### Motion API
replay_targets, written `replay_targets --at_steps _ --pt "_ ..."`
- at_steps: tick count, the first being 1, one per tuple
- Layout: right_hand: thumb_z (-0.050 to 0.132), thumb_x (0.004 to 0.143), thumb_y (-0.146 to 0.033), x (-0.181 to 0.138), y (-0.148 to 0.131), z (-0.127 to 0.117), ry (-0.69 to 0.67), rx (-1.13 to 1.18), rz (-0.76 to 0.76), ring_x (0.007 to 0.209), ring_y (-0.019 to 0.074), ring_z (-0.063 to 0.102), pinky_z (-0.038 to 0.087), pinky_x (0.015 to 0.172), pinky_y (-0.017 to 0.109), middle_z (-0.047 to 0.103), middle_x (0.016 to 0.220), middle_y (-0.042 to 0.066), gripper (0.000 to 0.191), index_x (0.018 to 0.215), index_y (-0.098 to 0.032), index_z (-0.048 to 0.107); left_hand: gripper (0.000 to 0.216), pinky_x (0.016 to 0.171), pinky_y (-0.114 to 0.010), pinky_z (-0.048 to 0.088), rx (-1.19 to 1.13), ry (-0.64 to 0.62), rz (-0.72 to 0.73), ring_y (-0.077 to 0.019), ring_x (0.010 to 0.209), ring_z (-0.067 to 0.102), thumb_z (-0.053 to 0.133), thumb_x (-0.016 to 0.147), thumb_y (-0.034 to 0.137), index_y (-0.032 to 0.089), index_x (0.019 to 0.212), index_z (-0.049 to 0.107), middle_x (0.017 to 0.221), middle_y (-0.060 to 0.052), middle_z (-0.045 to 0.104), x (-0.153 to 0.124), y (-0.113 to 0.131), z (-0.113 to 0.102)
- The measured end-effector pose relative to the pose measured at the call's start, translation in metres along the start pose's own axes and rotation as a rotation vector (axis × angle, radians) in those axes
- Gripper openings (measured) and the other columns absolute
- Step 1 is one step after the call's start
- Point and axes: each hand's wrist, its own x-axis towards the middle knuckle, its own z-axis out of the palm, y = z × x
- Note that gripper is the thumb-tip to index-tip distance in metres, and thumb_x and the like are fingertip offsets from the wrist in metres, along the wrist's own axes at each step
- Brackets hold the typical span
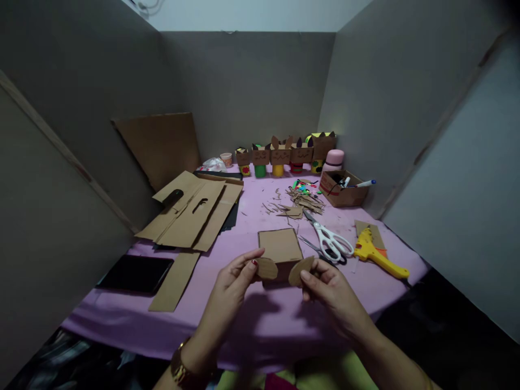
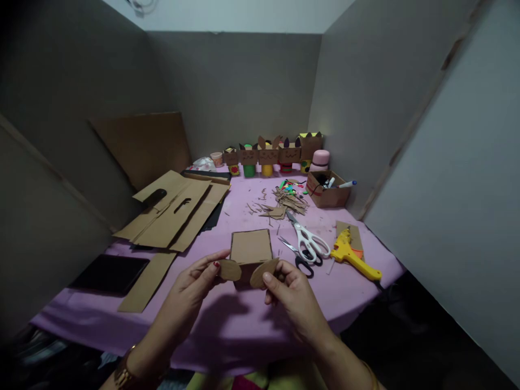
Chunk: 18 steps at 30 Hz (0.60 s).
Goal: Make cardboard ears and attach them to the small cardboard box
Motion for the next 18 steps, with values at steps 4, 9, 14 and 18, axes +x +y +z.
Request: replay_targets --at_steps 4,9,14,18 --pt "0.074 0.074 -0.043 0.009 -0.004 -0.005 0.041 -0.058 -0.051 0.047 0.0046 0.050 0.037 0.045 0.017 0.062 0.067 -0.002 0.028 0.079 -0.017 0.065 0.020 0.065 -0.022 0.048 0.154 0.114 0.102 -0.0127 0.070 0.060 0.067 0.079 0.029 0.018 0.095 0.073 0.078 -0.001 0.073 0.012 0.001 -0.005" --pt "0.072 0.074 -0.045 0.026 -0.012 -0.013 0.111 -0.150 -0.149 0.050 0.0069 0.051 0.036 0.045 0.018 0.057 0.064 -0.003 0.030 0.078 -0.018 0.061 0.021 0.065 -0.021 0.047 0.209 0.128 0.172 -0.0121 0.071 0.058 0.066 0.079 0.029 0.018 0.096 0.072 0.081 0.000 0.071 0.029 0.001 -0.009" --pt "0.071 0.075 -0.045 0.036 -0.014 -0.013 0.109 -0.214 -0.187 0.051 0.0087 0.050 0.035 0.045 0.020 0.055 0.062 -0.004 0.029 0.075 -0.018 0.060 0.022 0.071 -0.025 0.048 0.304 0.071 0.210 -0.0153 0.078 0.063 0.064 0.081 0.030 0.017 0.097 0.071 0.085 -0.003 0.073 0.037 0.001 -0.007" --pt "0.070 0.076 -0.045 0.038 -0.013 -0.013 0.101 -0.236 -0.196 0.050 0.0096 0.050 0.035 0.046 0.022 0.055 0.062 -0.003 0.029 0.076 -0.018 0.060 0.021 0.076 -0.027 0.049 0.396 0.031 0.239 -0.0174 0.084 0.064 0.062 0.082 0.029 0.018 0.098 0.071 0.092 -0.004 0.075 0.039 0.001 -0.008"
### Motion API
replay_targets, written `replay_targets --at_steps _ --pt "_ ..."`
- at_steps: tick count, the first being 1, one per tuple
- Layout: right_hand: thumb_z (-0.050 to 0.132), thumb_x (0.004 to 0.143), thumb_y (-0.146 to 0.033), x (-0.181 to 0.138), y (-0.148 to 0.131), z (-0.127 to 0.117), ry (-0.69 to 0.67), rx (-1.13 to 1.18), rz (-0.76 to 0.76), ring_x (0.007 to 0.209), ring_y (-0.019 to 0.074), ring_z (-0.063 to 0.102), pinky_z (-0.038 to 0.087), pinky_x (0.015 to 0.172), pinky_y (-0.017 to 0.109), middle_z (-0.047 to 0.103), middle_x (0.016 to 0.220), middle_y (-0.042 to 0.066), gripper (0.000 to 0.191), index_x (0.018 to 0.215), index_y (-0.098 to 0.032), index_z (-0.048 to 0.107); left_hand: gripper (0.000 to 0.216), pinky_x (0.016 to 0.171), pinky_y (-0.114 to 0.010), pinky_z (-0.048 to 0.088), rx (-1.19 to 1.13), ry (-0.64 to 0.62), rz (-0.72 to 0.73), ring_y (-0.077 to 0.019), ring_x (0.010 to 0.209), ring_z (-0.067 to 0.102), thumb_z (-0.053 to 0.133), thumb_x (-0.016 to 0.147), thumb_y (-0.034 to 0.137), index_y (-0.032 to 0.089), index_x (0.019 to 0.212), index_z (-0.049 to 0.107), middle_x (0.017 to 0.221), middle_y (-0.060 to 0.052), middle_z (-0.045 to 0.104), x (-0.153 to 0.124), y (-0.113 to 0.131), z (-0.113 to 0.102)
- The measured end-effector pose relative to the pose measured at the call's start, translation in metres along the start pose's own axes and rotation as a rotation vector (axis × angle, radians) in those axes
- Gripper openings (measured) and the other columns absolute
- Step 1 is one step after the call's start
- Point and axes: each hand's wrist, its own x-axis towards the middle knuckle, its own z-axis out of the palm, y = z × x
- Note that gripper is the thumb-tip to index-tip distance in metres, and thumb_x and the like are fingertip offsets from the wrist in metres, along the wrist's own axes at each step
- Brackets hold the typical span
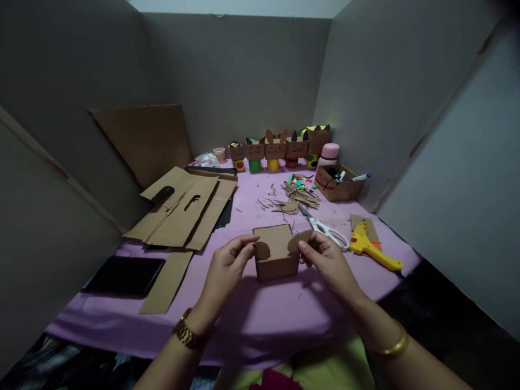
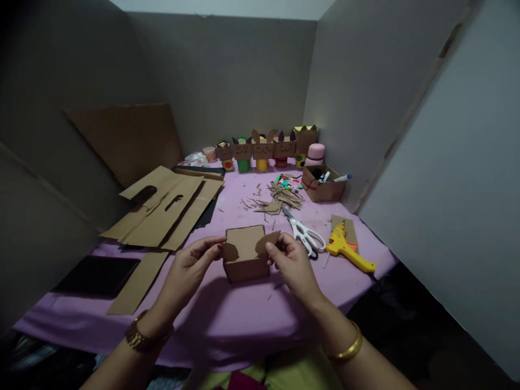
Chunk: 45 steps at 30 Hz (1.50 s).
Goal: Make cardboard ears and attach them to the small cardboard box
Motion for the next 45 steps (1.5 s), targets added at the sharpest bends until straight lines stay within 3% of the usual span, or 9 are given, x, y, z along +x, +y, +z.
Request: replay_targets --at_steps 5,13,22,38,45 --pt "0.067 0.079 -0.043 0.000 0.001 -0.001 -0.018 -0.016 -0.010 0.052 0.0094 0.050 0.037 0.049 0.022 0.057 0.065 -0.003 0.026 0.078 -0.018 0.060 0.022 0.081 -0.027 0.048 0.099 -0.038 0.050 -0.0177 0.091 0.065 0.061 0.083 0.027 0.020 0.102 0.070 0.099 -0.004 0.074 0.000 0.000 0.000" --pt "0.064 0.081 -0.044 -0.001 0.002 0.000 -0.019 -0.036 -0.005 0.052 0.0083 0.051 0.036 0.048 0.021 0.057 0.069 -0.002 0.026 0.080 -0.018 0.058 0.031 0.076 -0.029 0.050 0.193 -0.121 0.080 -0.0180 0.084 0.066 0.059 0.085 0.026 0.020 0.115 0.061 0.095 -0.005 0.072 -0.003 -0.002 -0.001" --pt "0.065 0.079 -0.046 -0.001 0.001 0.000 -0.005 -0.044 -0.001 0.051 0.0090 0.050 0.035 0.046 0.022 0.058 0.069 -0.002 0.028 0.079 -0.019 0.058 0.029 0.081 -0.030 0.047 0.321 -0.125 0.116 -0.0192 0.088 0.066 0.057 0.086 0.024 0.020 0.115 0.059 0.099 -0.006 0.072 -0.005 0.008 0.000" --pt "0.065 0.079 -0.046 -0.001 0.001 0.000 -0.007 -0.033 -0.007 0.052 0.0085 0.049 0.037 0.046 0.021 0.058 0.070 -0.002 0.028 0.079 -0.019 0.059 0.025 0.075 -0.027 0.047 0.379 -0.152 0.121 -0.0190 0.086 0.065 0.055 0.087 0.026 0.019 0.111 0.060 0.097 -0.005 0.070 -0.004 0.010 -0.002" --pt "0.066 0.078 -0.047 -0.001 0.000 0.001 -0.002 -0.039 -0.009 0.051 0.0092 0.049 0.036 0.045 0.021 0.057 0.068 -0.002 0.029 0.077 -0.020 0.057 0.042 0.076 -0.030 0.048 0.328 -0.172 0.106 -0.0205 0.085 0.064 0.049 0.090 0.029 0.019 0.131 0.048 0.093 -0.006 0.069 -0.004 0.002 -0.005"
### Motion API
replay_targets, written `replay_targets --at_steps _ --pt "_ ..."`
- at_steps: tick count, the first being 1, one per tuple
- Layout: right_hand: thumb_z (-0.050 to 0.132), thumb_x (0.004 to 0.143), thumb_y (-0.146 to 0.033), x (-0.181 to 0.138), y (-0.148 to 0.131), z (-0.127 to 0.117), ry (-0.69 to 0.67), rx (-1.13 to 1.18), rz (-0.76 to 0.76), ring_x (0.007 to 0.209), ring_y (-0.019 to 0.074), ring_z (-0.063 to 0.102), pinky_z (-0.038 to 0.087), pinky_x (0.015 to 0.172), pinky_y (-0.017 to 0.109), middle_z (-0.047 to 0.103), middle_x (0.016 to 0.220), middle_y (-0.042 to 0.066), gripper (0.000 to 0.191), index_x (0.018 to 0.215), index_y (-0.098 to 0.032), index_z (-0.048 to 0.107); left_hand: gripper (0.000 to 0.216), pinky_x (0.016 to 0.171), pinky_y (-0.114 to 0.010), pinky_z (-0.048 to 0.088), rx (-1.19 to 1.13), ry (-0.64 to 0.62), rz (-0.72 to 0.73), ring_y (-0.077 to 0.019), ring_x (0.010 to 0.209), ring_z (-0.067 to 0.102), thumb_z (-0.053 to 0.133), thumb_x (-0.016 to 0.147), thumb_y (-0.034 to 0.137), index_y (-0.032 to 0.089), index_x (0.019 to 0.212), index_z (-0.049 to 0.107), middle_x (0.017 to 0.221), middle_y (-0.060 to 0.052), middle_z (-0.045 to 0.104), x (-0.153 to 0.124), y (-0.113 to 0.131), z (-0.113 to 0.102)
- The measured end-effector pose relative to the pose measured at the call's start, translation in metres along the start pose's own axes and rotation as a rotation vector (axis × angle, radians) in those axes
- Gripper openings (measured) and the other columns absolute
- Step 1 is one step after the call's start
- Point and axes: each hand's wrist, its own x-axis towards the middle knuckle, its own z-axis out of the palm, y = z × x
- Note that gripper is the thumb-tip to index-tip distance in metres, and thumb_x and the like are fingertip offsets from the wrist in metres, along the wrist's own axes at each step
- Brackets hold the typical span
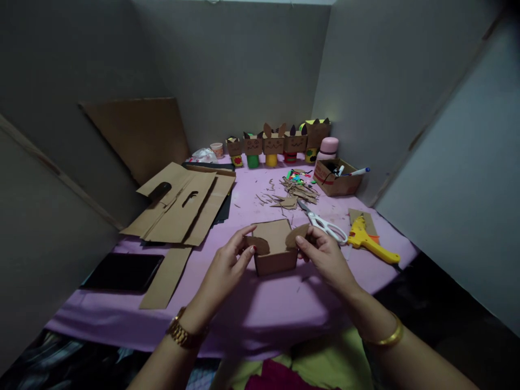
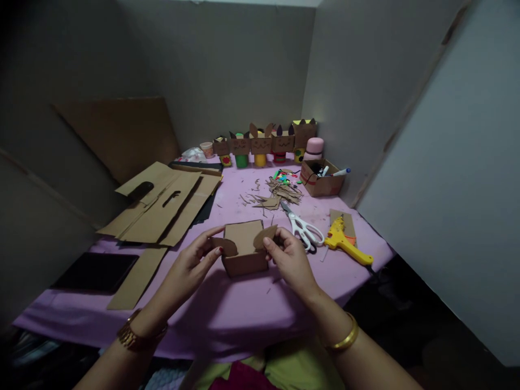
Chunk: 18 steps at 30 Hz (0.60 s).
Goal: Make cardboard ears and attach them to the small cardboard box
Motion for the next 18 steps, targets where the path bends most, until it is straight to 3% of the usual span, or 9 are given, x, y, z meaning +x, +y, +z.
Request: replay_targets --at_steps 4,12,18 --pt "0.065 0.079 -0.046 0.000 0.000 0.000 -0.007 -0.001 0.000 0.052 0.0091 0.050 0.037 0.046 0.021 0.058 0.070 -0.002 0.027 0.079 -0.020 0.058 0.052 0.083 -0.033 0.048 -0.157 -0.013 -0.031 -0.0216 0.092 0.064 0.050 0.090 0.030 0.020 0.139 0.038 0.098 -0.008 0.069 0.000 -0.007 0.002" --pt "0.066 0.077 -0.048 0.000 0.003 -0.001 -0.003 0.007 0.006 0.051 0.0094 0.050 0.037 0.046 0.022 0.058 0.070 -0.002 0.029 0.078 -0.020 0.058 0.043 0.080 -0.029 0.047 -0.398 0.068 -0.128 -0.0186 0.088 0.064 0.061 0.082 0.028 0.017 0.123 0.053 0.090 -0.004 0.069 0.002 -0.007 0.006" --pt "0.065 0.079 -0.046 0.000 0.004 -0.002 -0.013 0.012 0.002 0.052 0.0090 0.050 0.038 0.046 0.021 0.060 0.072 -0.001 0.027 0.081 -0.019 0.060 0.043 0.067 -0.024 0.046 -0.492 0.088 -0.219 -0.0127 0.069 0.059 0.063 0.079 0.025 0.015 0.120 0.054 0.072 0.002 0.063 0.003 0.000 0.005"
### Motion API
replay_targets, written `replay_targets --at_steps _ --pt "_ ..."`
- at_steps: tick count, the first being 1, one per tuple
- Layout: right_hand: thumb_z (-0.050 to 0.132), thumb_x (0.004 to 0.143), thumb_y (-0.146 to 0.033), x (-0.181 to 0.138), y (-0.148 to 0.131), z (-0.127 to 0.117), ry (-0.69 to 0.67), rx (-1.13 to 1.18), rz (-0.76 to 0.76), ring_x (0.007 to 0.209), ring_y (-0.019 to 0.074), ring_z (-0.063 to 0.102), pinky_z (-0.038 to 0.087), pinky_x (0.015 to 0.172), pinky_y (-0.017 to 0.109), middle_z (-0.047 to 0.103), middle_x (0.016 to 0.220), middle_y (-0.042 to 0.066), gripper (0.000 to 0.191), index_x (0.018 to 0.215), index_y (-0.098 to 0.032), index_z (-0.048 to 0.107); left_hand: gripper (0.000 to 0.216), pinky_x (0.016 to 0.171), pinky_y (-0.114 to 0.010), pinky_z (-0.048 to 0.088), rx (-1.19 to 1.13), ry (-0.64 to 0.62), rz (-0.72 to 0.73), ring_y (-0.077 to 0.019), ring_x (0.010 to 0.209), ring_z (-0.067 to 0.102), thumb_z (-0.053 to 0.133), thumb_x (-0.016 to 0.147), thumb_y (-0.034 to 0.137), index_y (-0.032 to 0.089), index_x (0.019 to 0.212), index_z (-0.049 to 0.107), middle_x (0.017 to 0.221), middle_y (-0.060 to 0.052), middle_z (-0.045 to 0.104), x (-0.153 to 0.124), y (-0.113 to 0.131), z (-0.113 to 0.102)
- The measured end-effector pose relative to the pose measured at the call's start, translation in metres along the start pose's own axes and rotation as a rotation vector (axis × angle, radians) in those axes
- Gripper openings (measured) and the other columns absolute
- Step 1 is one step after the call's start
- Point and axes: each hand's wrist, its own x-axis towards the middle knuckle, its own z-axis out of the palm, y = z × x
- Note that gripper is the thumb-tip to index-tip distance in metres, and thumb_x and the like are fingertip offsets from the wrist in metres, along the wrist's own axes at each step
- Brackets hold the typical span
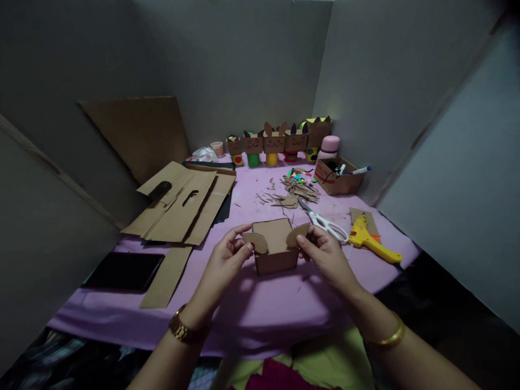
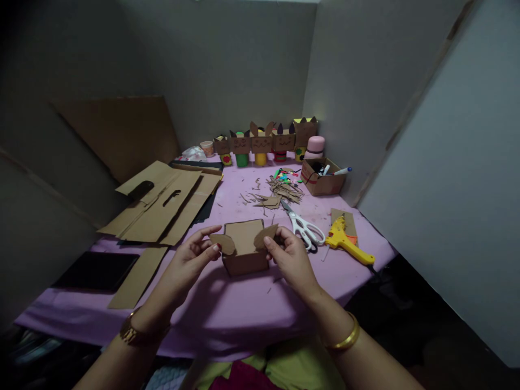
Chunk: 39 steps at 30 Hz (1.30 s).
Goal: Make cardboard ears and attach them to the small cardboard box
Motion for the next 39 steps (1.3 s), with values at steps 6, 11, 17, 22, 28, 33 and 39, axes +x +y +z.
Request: replay_targets --at_steps 6,11,17,22,28,33,39 --pt "0.066 0.078 -0.047 0.000 0.000 0.000 0.004 -0.003 0.004 0.052 0.0092 0.050 0.038 0.046 0.021 0.061 0.072 -0.001 0.029 0.080 -0.020 0.060 0.048 0.062 -0.023 0.045 -0.044 0.028 -0.033 -0.0117 0.063 0.056 0.066 0.076 0.027 0.016 0.121 0.055 0.068 0.003 0.061 -0.002 0.002 0.000" --pt "0.066 0.078 -0.048 0.001 0.000 0.000 0.003 -0.004 0.008 0.052 0.0096 0.050 0.039 0.047 0.022 0.062 0.073 0.000 0.029 0.080 -0.020 0.060 0.030 0.067 -0.024 0.048 -0.032 0.059 -0.024 -0.0116 0.068 0.059 0.067 0.076 0.028 0.017 0.105 0.066 0.085 -0.002 0.068 -0.004 0.004 -0.002" --pt "0.065 0.079 -0.045 0.000 -0.001 0.001 0.000 0.003 0.000 0.052 0.0087 0.050 0.038 0.048 0.021 0.060 0.072 -0.001 0.026 0.079 -0.020 0.059 0.032 0.076 -0.030 0.050 0.082 0.053 0.025 -0.0167 0.078 0.063 0.070 0.074 0.026 0.018 0.105 0.069 0.082 -0.002 0.069 -0.007 0.006 -0.005" --pt "0.065 0.080 -0.044 0.000 -0.001 0.000 -0.006 0.004 -0.004 0.052 0.0088 0.049 0.037 0.047 0.022 0.060 0.072 -0.001 0.026 0.081 -0.019 0.060 0.013 0.073 -0.027 0.046 0.331 0.087 0.201 -0.0175 0.081 0.058 0.068 0.078 0.026 0.024 0.088 0.075 0.084 -0.003 0.063 -0.009 0.014 -0.014" --pt "0.065 0.079 -0.046 0.000 -0.002 0.000 0.000 0.000 -0.011 0.052 0.0094 0.050 0.039 0.047 0.022 0.060 0.072 -0.001 0.028 0.080 -0.019 0.059 0.015 0.070 -0.026 0.049 0.615 -0.048 0.349 -0.0199 0.089 0.064 0.054 0.088 0.028 0.022 0.087 0.068 0.092 -0.005 0.070 -0.007 0.025 -0.015" --pt "0.066 0.078 -0.046 0.001 -0.002 0.001 0.012 0.001 -0.011 0.050 0.0085 0.050 0.037 0.045 0.021 0.056 0.067 -0.003 0.029 0.074 -0.020 0.055 0.012 0.067 -0.025 0.046 0.808 -0.163 0.326 -0.0173 0.076 0.066 0.056 0.088 0.023 0.019 0.088 0.067 0.083 -0.003 0.072 -0.004 0.030 -0.008" --pt "0.066 0.078 -0.045 0.001 -0.003 0.001 0.012 0.005 -0.008 0.050 0.0084 0.048 0.038 0.045 0.020 0.057 0.067 -0.002 0.028 0.075 -0.019 0.057 0.017 0.072 -0.026 0.045 0.966 -0.312 0.407 -0.0172 0.080 0.064 0.051 0.090 0.013 0.018 0.090 0.067 0.087 -0.004 0.071 0.002 0.031 -0.007"
